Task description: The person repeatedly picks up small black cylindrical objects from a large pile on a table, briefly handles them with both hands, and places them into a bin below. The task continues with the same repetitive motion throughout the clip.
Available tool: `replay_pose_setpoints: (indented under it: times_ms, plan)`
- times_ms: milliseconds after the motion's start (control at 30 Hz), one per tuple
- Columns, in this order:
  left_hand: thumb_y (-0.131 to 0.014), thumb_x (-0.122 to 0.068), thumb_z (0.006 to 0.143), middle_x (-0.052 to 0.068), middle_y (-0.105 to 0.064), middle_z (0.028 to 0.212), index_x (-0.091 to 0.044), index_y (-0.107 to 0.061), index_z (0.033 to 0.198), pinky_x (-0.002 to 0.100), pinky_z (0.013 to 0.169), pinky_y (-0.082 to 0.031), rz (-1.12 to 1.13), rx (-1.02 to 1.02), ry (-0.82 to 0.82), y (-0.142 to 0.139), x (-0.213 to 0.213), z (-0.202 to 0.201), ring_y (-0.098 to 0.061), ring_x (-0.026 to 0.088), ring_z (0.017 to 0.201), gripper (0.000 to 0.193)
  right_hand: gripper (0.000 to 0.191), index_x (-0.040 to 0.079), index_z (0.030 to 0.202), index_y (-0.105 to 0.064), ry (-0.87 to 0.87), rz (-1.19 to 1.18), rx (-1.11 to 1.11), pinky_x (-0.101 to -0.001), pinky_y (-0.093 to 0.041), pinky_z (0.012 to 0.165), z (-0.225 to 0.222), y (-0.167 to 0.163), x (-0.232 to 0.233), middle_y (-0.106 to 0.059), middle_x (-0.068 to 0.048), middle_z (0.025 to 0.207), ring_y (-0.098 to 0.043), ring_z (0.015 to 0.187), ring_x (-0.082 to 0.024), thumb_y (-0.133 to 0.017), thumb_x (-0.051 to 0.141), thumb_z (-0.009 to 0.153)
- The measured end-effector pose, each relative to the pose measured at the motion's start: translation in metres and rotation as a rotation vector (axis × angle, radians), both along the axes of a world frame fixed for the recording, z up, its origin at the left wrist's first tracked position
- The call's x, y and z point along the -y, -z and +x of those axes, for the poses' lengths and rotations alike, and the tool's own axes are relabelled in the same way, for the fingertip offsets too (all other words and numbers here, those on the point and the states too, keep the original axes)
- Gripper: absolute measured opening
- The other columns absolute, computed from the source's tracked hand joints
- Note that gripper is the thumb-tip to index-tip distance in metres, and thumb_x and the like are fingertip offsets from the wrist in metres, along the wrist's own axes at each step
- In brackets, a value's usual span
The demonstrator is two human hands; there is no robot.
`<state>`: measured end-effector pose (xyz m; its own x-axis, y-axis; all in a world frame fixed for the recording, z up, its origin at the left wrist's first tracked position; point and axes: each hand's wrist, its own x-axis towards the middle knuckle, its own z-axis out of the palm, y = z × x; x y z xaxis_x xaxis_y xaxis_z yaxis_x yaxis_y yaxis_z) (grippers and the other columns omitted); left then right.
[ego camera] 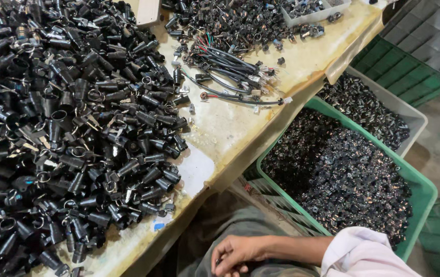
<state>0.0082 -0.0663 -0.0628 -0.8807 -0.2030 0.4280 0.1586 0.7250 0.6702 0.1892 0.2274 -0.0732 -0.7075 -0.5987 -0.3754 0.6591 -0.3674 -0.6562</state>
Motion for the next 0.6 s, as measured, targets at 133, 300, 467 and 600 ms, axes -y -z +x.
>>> replay_pose_setpoints:
  times_ms: [133, 300, 467, 600]
  plan:
    - [-0.085, -0.032, 0.092, 0.026, -0.056, 0.116, 0.008, -0.062, 0.128, 0.044, 0.089, -0.050, -0.312, -0.145, 0.076, -0.020, 0.004, -0.028, -0.057, 0.035, 0.104, 0.059, 0.027, -0.006, 0.129, -0.067, 0.001, 0.104, -0.268, -0.0187, -0.044, 0.057, 0.004, 0.000, 0.000, -0.065, -0.001, 0.082, -0.058, 0.072, -0.004, -0.071, 0.014, 0.112]
    - [-0.087, -0.039, 0.090, 0.024, -0.054, 0.113, 0.009, -0.062, 0.123, 0.045, 0.087, -0.049, -0.190, -0.107, 0.176, -0.024, 0.009, -0.045, -0.056, 0.034, 0.102, 0.063, 0.044, 0.010, 0.144, -0.058, 0.133, -0.031, 0.105, -0.0207, -0.048, 0.056, 0.009, 0.001, -0.002, -0.071, 0.000, 0.092, -0.064, 0.072, -0.006, -0.062, 0.026, 0.103]
    - [-0.087, -0.036, 0.084, 0.024, -0.056, 0.112, 0.010, -0.060, 0.127, 0.044, 0.089, -0.052, -0.086, -0.140, 0.173, -0.021, 0.012, -0.051, -0.059, 0.033, 0.100, 0.069, 0.035, 0.002, 0.132, -0.062, 0.146, -0.113, 0.112, -0.0195, -0.043, 0.054, 0.013, 0.002, -0.006, -0.063, -0.002, 0.085, -0.059, 0.070, -0.007, -0.065, 0.029, 0.111]
    - [-0.081, -0.021, 0.090, 0.022, -0.058, 0.118, 0.010, -0.055, 0.134, 0.041, 0.094, -0.052, 0.037, -0.083, 0.108, -0.034, 0.035, -0.046, -0.060, 0.029, 0.105, 0.060, 0.033, 0.002, 0.122, -0.065, 0.185, -0.097, 0.058, -0.0185, -0.036, 0.049, 0.013, 0.002, -0.008, -0.061, -0.002, 0.080, -0.051, 0.061, -0.005, -0.063, 0.033, 0.109]
